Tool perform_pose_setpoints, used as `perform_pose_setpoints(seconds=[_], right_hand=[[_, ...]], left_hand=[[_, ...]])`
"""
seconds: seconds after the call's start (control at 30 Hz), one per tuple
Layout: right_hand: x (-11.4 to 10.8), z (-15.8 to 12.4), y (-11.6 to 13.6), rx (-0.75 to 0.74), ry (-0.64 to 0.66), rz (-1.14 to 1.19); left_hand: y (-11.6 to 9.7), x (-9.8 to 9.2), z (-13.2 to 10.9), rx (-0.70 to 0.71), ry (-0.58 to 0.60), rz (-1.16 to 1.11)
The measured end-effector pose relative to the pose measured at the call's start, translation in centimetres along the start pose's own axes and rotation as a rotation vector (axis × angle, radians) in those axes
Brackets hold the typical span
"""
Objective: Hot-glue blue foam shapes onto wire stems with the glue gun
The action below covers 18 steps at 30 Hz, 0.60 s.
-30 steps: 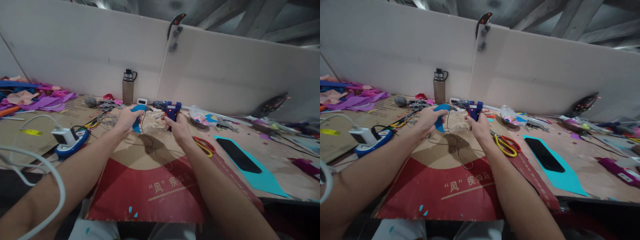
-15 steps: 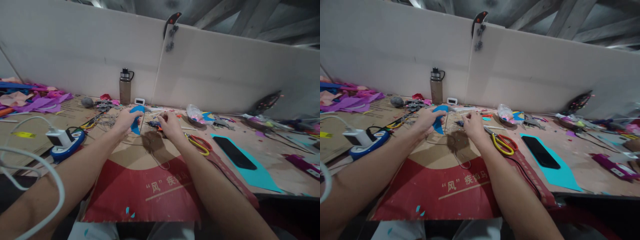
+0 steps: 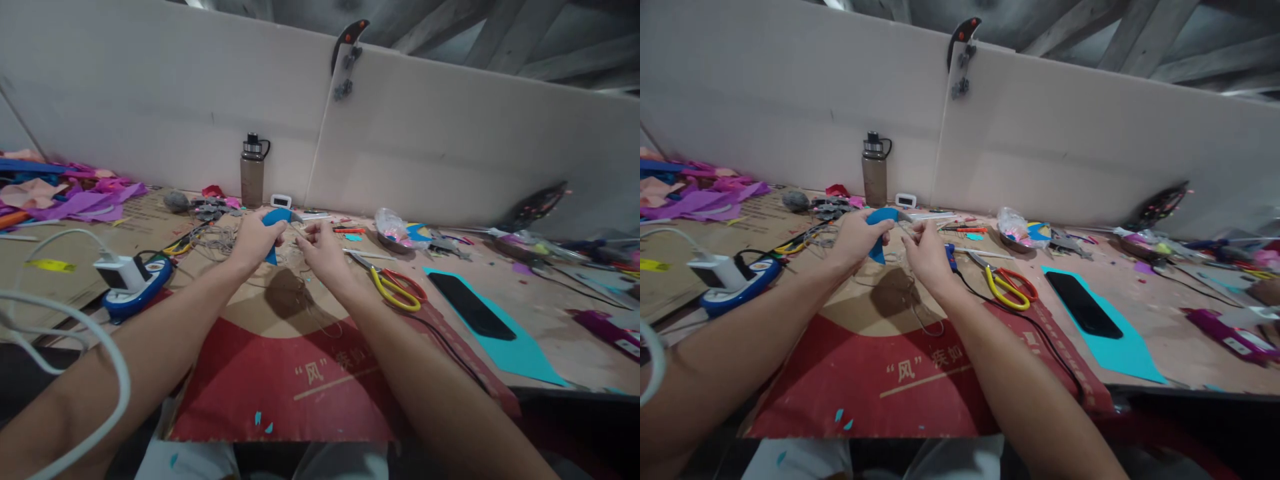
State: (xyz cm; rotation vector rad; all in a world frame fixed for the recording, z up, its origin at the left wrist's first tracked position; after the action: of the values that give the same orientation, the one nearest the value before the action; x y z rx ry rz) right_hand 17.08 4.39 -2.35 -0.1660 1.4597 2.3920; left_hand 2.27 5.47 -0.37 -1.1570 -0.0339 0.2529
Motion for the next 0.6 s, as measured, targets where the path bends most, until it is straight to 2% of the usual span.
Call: perform_pose_setpoints(seconds=[0.17,0.27,0.43,0.6], right_hand=[[-0.9,-0.6,2.8,-0.337,-0.054,-0.282],[-1.4,-0.7,3.9,-0.457,-0.076,-0.354],[-2.6,0.1,4.0,-0.487,-0.113,-0.373],[-3.6,0.9,3.5,-0.461,-0.138,-0.366]], left_hand=[[-0.2,0.1,-0.2,0.022,0.023,0.018],[-0.4,0.3,-0.5,0.021,0.044,0.068],[-0.7,1.6,-1.2,0.009,0.182,0.151],[0.0,2.2,-1.5,-0.067,0.243,0.111]])
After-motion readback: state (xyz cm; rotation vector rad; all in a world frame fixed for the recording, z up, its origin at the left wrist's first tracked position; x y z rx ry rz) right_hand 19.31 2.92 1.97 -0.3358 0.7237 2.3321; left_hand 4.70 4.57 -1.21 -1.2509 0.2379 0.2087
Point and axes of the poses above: each hand's wrist, its own z-axis towards the middle knuckle, its own x-axis out of the palm, y = z × x, the point moved 6 cm from there along z, towards the middle knuckle, and after that the axes turned 3 degrees about -y, right-handed, at the moved point
